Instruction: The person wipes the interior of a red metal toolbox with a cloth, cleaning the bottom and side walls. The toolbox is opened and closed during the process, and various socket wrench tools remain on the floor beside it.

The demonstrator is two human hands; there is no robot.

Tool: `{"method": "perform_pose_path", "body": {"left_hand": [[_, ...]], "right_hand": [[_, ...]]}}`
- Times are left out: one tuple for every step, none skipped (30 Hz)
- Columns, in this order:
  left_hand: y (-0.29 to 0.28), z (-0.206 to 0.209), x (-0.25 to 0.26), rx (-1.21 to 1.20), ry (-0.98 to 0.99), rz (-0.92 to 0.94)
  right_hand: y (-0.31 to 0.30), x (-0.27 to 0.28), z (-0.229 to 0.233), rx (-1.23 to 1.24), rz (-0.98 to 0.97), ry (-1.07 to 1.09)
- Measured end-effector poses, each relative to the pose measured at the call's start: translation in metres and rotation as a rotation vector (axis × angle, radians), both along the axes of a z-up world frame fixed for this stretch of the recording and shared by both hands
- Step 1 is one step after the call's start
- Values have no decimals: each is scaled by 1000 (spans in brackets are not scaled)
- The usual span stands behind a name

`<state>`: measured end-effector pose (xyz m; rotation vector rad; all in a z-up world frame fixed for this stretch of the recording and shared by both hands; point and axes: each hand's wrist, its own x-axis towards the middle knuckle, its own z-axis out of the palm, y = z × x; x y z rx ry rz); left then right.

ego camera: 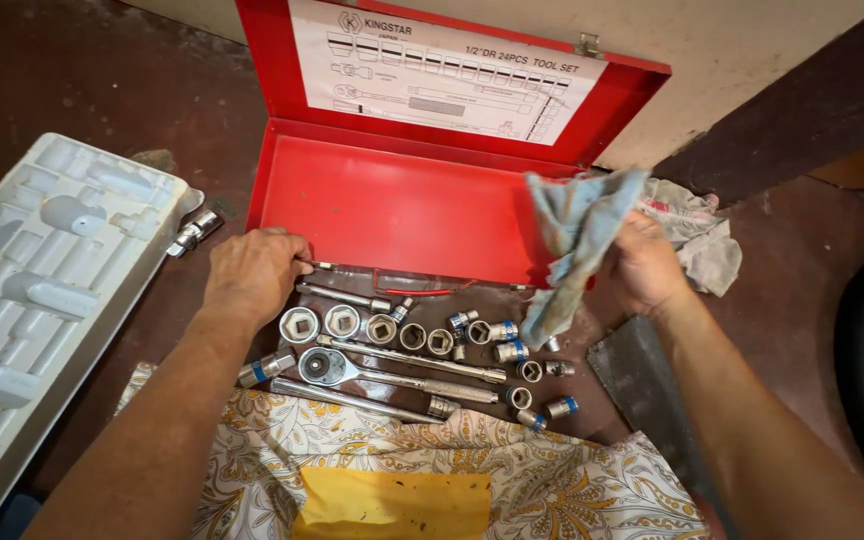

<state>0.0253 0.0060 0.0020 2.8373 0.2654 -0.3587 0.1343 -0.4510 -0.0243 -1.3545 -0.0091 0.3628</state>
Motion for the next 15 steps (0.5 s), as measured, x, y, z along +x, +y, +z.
{"method": "perform_pose_path", "body": {"left_hand": [[0,1,1,-1,-1,-1],[0,1,2,-2,-2,-1],[0,1,1,-5,-1,-1],[0,1,0,-6,-2,-3],[1,1,0,-7,-3,-6],[1,1,0,-8,-3,-8],[1,0,0,-13,-9,-8],[1,-1,0,-18,-15,-8],[2,-1,0,-18,-20,-7],[4,-2,0,-16,-36,-15],[4,-4,0,-17,-49,-22],[4,-7,0,-18,-62,-29],[5,-9,0,-19,-82,-35],[6,-11,0,-21,-101,-41],[6,-13,-1,-23,-117,-45]], "right_hand": [[12,1,-3,-77,5,-52],[25,1,-5,-153,10,-105],[38,1,-5,-231,16,-155],[52,-1,-4,-293,69,-160],[70,-4,-3,-355,120,-164],[88,-7,-1,-417,172,-169],[104,-12,3,-608,312,-167],[119,-19,8,-799,452,-163],[133,-25,13,-905,518,-266],[147,-32,18,-1010,582,-372],[159,-36,22,-1115,649,-477],[174,-37,26,-1126,681,-590],[188,-37,29,-1135,710,-704],[201,-37,33,-1140,738,-818],[213,-37,35,-1221,808,-788]]}}
